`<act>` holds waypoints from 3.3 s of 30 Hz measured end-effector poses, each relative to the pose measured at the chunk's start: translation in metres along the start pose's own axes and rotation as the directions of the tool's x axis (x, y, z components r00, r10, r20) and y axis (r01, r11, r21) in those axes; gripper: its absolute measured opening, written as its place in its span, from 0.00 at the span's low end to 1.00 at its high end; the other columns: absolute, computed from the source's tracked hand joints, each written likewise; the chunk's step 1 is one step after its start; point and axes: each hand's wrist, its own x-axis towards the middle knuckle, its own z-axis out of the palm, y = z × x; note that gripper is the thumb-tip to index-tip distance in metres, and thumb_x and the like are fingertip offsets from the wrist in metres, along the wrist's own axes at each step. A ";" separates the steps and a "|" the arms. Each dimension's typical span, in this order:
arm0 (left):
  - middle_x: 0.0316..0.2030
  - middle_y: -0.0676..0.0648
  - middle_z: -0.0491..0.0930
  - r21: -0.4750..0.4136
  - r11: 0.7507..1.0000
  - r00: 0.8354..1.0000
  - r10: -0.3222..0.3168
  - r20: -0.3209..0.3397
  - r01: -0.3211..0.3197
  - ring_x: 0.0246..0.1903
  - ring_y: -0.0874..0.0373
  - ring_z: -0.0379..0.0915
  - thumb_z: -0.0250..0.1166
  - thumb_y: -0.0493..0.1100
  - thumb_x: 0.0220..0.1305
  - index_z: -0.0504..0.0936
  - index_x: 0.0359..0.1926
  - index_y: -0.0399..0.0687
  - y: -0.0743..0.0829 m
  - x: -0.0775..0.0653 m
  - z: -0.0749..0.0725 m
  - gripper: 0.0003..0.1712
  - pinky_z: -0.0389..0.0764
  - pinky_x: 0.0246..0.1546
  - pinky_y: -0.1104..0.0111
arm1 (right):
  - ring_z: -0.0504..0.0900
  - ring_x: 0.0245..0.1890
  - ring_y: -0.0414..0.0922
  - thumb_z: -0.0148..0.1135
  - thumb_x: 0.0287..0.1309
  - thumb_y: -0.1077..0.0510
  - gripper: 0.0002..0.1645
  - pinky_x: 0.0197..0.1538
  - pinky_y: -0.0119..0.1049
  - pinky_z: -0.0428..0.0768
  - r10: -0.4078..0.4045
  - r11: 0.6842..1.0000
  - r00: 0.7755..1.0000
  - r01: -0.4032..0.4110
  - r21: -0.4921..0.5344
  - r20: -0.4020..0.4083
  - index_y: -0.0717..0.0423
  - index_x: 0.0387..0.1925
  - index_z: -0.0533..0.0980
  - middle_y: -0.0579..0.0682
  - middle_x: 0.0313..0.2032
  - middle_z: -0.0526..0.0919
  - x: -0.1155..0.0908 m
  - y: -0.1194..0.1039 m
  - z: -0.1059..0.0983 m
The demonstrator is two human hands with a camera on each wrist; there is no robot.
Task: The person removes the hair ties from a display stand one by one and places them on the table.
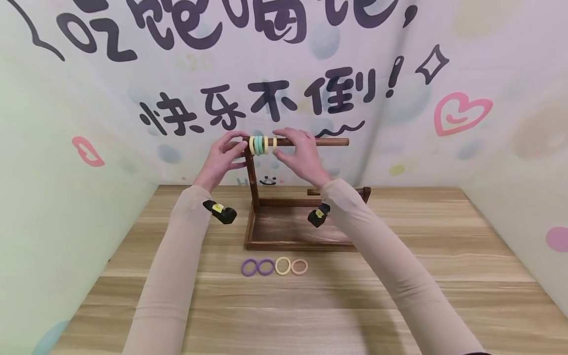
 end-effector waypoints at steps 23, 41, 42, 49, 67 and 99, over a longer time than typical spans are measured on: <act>0.53 0.29 0.72 -0.011 1.000 1.000 -0.004 0.008 0.004 0.45 0.48 0.78 0.60 0.44 0.69 0.76 0.53 0.54 0.001 -0.001 -0.001 0.13 0.80 0.48 0.53 | 0.74 0.53 0.49 0.68 0.58 0.58 0.24 0.66 0.42 0.54 -0.004 0.996 0.994 -0.006 -0.087 -0.105 0.59 0.56 0.76 0.51 0.52 0.81 -0.001 -0.002 0.008; 0.51 0.35 0.74 0.008 1.000 1.000 -0.007 -0.007 0.007 0.47 0.47 0.77 0.60 0.45 0.69 0.75 0.55 0.54 0.000 -0.001 0.000 0.14 0.79 0.49 0.52 | 0.75 0.52 0.50 0.69 0.57 0.59 0.23 0.66 0.45 0.55 -0.003 0.997 0.984 -0.010 -0.071 -0.177 0.61 0.54 0.78 0.52 0.50 0.82 -0.010 0.004 -0.004; 0.52 0.34 0.74 0.008 1.000 1.000 -0.006 -0.005 0.006 0.47 0.47 0.77 0.60 0.45 0.69 0.75 0.55 0.54 0.000 -0.002 0.000 0.14 0.79 0.49 0.52 | 0.75 0.52 0.50 0.69 0.57 0.59 0.23 0.66 0.45 0.55 -0.003 0.998 0.984 -0.010 -0.070 -0.181 0.61 0.54 0.78 0.52 0.50 0.83 -0.010 0.004 -0.005; 0.55 0.29 0.71 0.004 1.000 1.000 -0.002 -0.004 0.002 0.47 0.47 0.77 0.59 0.45 0.70 0.75 0.55 0.54 -0.001 -0.001 0.001 0.14 0.79 0.50 0.52 | 0.75 0.50 0.50 0.69 0.57 0.59 0.22 0.66 0.46 0.55 0.000 0.999 0.980 -0.010 -0.050 -0.201 0.61 0.53 0.78 0.53 0.48 0.83 -0.013 0.009 -0.009; 0.51 0.37 0.75 0.006 1.000 1.000 -0.001 -0.004 0.001 0.47 0.47 0.77 0.61 0.46 0.69 0.75 0.56 0.54 -0.003 -0.001 0.000 0.16 0.79 0.50 0.52 | 0.75 0.51 0.51 0.70 0.56 0.59 0.22 0.65 0.46 0.55 0.036 0.997 0.971 -0.052 -0.062 -0.235 0.61 0.52 0.79 0.54 0.47 0.83 -0.023 0.022 -0.028; 0.50 0.38 0.75 -0.003 1.000 1.000 -0.008 -0.011 0.008 0.46 0.48 0.78 0.61 0.46 0.69 0.75 0.54 0.56 -0.004 -0.002 -0.002 0.14 0.79 0.50 0.52 | 0.79 0.44 0.53 0.70 0.53 0.64 0.22 0.60 0.48 0.60 0.030 0.999 0.954 -0.036 -0.015 -0.299 0.66 0.51 0.78 0.59 0.44 0.83 -0.043 0.058 -0.065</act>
